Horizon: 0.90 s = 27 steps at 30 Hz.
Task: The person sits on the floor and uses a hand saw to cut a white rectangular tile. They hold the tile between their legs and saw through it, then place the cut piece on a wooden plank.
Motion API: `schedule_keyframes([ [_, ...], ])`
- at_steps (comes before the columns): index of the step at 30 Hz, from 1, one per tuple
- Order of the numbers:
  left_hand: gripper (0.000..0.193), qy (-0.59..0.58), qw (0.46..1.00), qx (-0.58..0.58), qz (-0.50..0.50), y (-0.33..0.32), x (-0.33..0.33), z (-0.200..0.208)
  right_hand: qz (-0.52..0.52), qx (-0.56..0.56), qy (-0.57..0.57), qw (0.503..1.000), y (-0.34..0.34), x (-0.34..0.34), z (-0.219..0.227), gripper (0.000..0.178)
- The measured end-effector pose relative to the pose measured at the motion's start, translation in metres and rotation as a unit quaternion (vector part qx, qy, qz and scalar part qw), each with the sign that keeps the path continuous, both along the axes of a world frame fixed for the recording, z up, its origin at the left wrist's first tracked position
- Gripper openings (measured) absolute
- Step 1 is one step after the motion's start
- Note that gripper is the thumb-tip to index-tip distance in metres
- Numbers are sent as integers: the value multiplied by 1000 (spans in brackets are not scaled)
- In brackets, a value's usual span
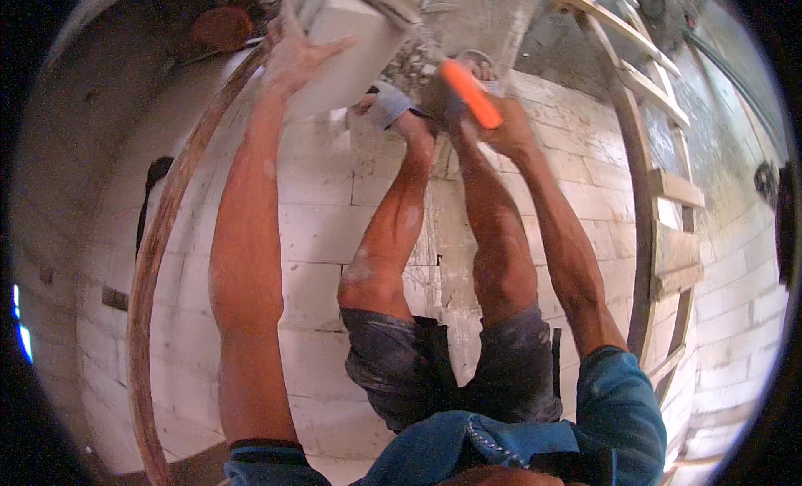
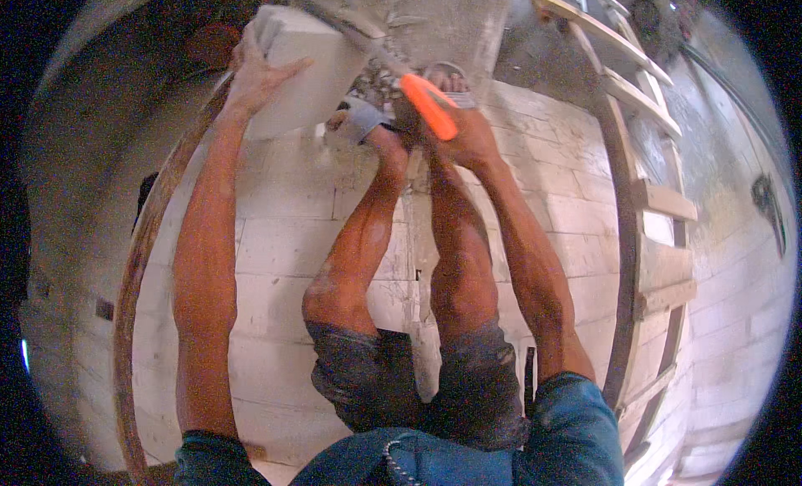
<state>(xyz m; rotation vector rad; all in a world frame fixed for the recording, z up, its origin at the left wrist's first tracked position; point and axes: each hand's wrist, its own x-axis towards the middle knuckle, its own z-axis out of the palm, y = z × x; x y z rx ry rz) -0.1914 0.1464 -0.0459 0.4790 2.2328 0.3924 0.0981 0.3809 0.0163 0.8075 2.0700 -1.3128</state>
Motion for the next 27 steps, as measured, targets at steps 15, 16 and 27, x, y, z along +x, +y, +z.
schedule_keyframes([
  [15,140,-30,999,-8,10,-4,-8,14,79,-37,-62,994,44,66,110,24],
  [16,136,-7,1000,-2,7,-8,-5,9,69,-44,-58,995,44,64,115,25],
  [27,136,-42,999,25,17,-18,-20,9,107,-15,-31,994,23,80,46,47],
])
